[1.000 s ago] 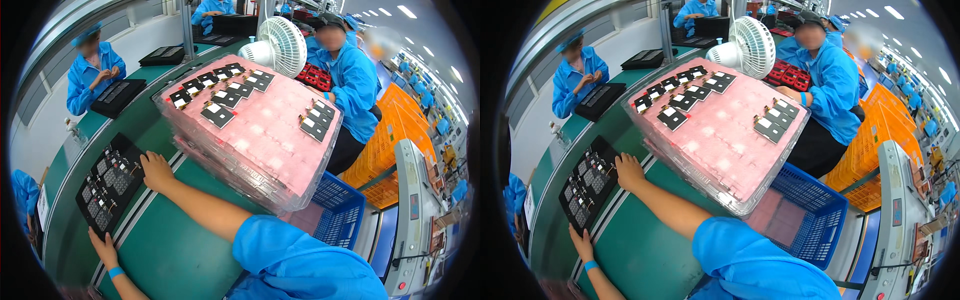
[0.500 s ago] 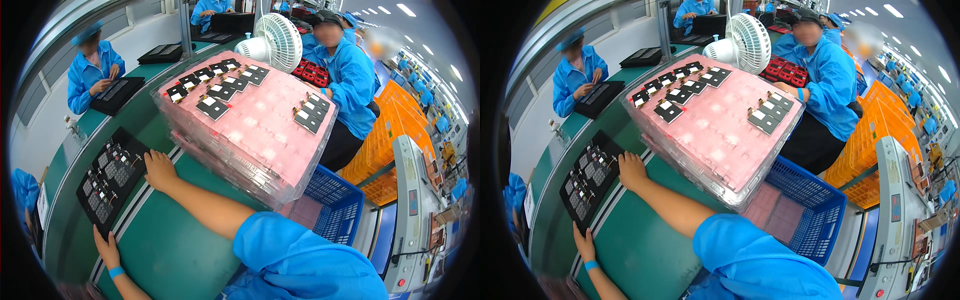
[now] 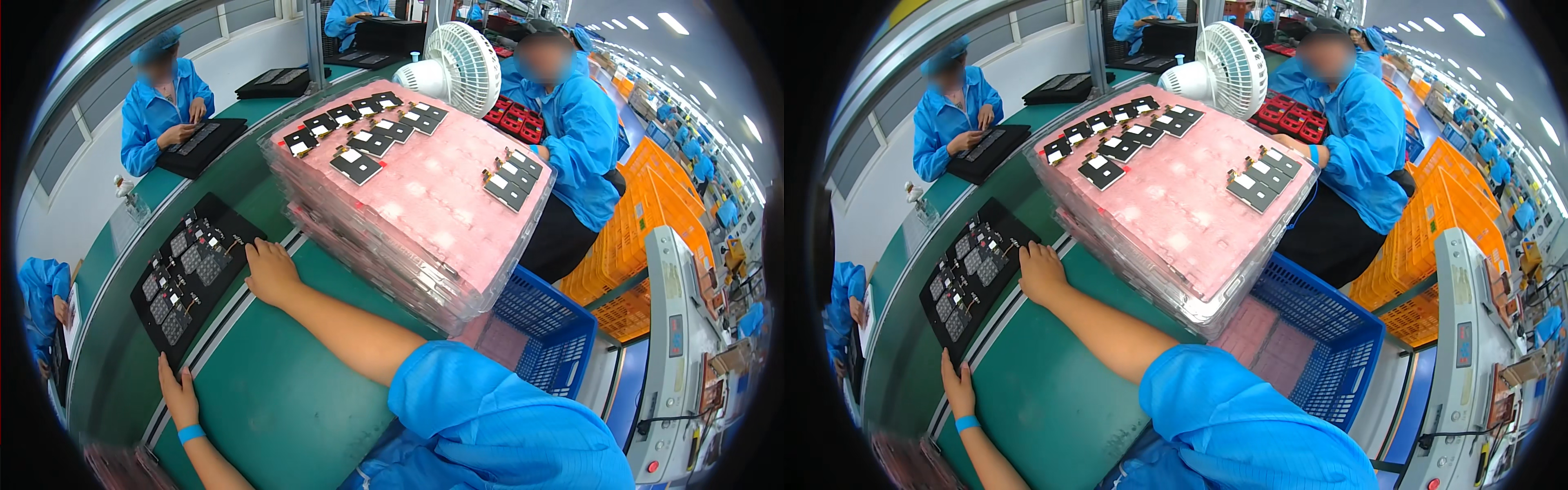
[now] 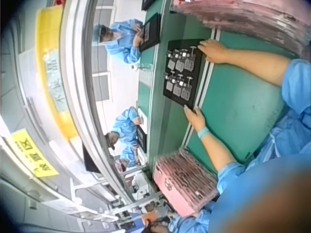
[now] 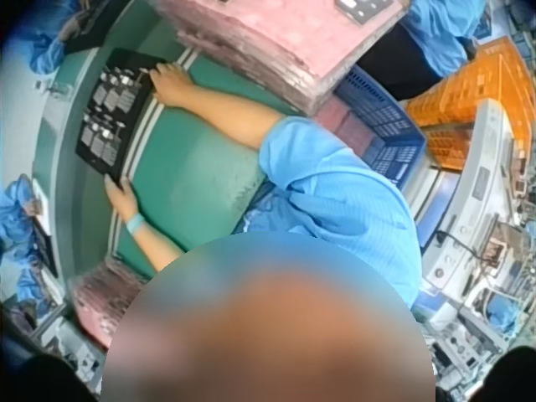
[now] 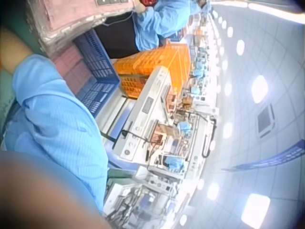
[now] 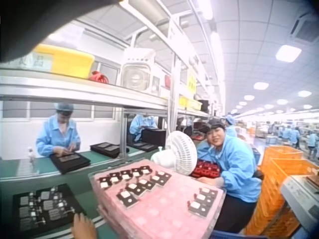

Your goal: Assembling small electronic components onto printed circuit boards at a factory workstation.

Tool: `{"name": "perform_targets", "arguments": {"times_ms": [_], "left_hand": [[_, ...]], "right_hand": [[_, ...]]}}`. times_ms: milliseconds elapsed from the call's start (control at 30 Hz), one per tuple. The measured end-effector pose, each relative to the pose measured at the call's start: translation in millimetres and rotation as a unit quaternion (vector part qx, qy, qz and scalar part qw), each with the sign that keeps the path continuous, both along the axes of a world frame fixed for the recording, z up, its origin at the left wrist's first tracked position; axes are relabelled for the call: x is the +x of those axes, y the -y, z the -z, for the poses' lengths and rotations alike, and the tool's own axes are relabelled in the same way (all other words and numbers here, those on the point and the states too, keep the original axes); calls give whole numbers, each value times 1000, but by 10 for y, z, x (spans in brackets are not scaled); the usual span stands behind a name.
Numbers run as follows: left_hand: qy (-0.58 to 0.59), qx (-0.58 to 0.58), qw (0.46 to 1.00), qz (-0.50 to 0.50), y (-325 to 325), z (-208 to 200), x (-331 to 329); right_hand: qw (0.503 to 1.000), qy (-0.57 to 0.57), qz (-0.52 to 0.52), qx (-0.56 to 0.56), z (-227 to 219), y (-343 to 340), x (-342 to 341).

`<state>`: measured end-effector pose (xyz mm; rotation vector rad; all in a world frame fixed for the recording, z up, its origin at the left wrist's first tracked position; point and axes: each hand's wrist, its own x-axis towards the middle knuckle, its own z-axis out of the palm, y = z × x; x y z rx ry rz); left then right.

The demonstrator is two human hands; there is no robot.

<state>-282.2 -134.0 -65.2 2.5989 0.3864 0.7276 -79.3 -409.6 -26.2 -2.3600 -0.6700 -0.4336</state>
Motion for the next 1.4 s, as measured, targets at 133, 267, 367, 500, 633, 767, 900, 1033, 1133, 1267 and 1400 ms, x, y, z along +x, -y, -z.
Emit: {"name": "perform_targets", "arguments": {"times_ms": [133,267,367,500,633,767,900,1033,1133,1267,1400], "left_hand": [[-18,-31,999,-16,21,-43,-12],[-19,-32,999,-17,7,-86,13],[-19,-36,999,-16,-9,-156,75],[-21,-31,999,-15,-3,-149,76],[-17,-3,1000,-21,-30,-159,14],[2,51,998,-27,-46,-97,-17],[4,7,1000,-26,121,-170,-26],[-4,5,999,-36,203,-367,86],[-20,0,998,-54,210,-350,-31],[-20,6,998,-54,215,-365,-62],[-20,5,998,-53,203,-345,-77]], "right_hand": [[1000,-5,2,-6,5,-19,-7],[1000,-7,3,-12,-22,-51,33],[1000,-4,3,-12,-96,-71,91],[1000,-4,3,-12,-85,-65,92],[1000,21,-5,2,-80,-106,69],[999,11,-26,-30,-204,-70,28],[998,29,-25,-40,-86,-47,78],[997,46,-17,-51,-155,-19,229],[997,54,-27,-48,-56,-55,175],[997,49,-24,-49,-43,-60,170],[998,36,-27,-52,-74,-55,134]]}}
